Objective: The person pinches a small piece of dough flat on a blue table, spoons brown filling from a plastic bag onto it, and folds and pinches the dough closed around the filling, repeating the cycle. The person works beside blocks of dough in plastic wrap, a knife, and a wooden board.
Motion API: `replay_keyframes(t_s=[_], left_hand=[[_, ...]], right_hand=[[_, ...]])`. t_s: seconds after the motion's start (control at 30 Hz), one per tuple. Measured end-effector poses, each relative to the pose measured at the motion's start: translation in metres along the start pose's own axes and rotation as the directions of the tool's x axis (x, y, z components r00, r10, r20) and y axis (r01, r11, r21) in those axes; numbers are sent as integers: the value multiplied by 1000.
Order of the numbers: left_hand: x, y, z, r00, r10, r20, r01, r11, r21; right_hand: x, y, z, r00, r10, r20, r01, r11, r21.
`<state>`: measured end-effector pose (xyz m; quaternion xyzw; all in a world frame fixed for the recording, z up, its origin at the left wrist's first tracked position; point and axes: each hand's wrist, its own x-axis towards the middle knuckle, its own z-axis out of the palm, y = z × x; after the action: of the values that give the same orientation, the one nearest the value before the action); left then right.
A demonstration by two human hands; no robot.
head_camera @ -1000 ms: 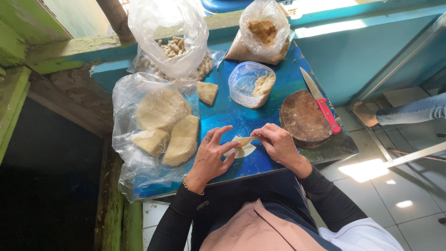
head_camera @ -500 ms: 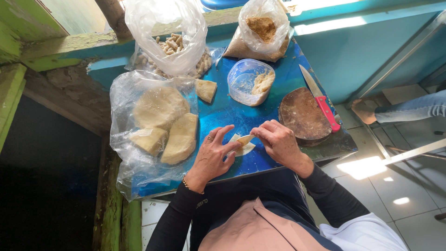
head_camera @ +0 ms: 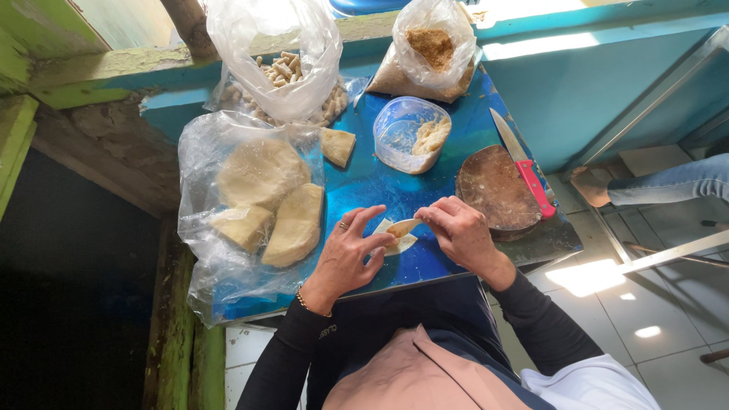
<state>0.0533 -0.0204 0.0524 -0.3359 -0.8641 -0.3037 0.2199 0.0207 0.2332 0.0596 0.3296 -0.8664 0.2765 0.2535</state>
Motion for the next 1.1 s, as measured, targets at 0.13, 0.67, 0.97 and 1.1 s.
replay_keyframes(t_s=[0.13,0.67,0.97,1.1], left_hand=[[0,-2,-2,998,-58,-4,58,997,47],[-3,-6,-9,996,-81,-36,82,997,14],[-25,-13,-11,971,-208,-118,216,975,60],[-35,1,1,944,-300,-138,316,942,112]], right_hand=[[-2,5,1,968,243,63,-250,960,130],[204,232,17,844,343,-413,-396,917,-47],[203,169,26,958,-38,-283,-87,905,-415],[95,49,-4,997,-54,-48,56,996,63]])
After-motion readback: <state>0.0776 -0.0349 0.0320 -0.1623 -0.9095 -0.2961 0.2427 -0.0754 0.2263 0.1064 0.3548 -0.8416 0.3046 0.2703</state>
